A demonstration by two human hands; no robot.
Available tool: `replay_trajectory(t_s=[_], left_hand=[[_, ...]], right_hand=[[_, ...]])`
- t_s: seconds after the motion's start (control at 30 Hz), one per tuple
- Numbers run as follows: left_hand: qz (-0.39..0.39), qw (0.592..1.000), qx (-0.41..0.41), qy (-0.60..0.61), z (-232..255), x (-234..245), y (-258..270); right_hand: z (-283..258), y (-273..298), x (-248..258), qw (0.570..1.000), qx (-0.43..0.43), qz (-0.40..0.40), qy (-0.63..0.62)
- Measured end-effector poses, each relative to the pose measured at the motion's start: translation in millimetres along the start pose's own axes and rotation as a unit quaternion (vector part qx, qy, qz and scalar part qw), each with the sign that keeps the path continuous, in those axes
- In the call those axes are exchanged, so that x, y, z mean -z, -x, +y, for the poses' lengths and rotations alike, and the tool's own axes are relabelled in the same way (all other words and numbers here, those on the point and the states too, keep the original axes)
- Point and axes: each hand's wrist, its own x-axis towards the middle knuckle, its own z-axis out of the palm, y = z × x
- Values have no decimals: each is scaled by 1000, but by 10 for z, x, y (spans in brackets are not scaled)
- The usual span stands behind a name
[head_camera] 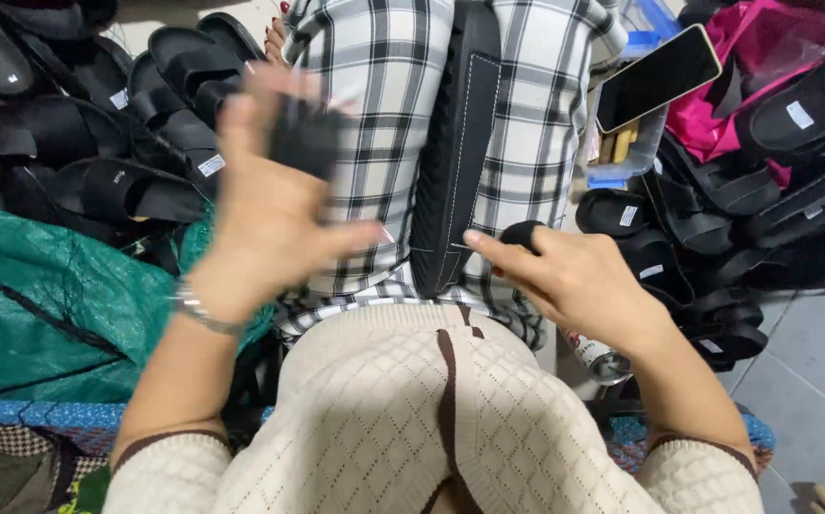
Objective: The person is hand-stitching the sole of a black sandal using a needle and thread while sitting on the floor.
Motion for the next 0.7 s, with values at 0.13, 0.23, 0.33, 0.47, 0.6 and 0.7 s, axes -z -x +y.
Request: replay_trajectory(t_s=[0.13,0.23,0.33,0.47,0.6,0.7], left_hand=[[-127,975,-166,-70,61,-465,36],[-137,972,-184,-59,53,-534,25],[-133,971,-192,-58,17,-573,27],[-137,970,-191,-61,-1,-583,32],[-130,971,-191,-56,27,-636,52],[-97,971,-213,-46,19,-683,46]], right_hand=[[16,-90,11,1000,6,-20,-9],[36,-106,31,1000,5,-15,-23],[61,-114,46,999,11,-14,-27],[49,-174,122,999,19,-9,-24],[-88,-215,303,999,13,-37,10],[-162,-240,356,995,-20,-100,11]])
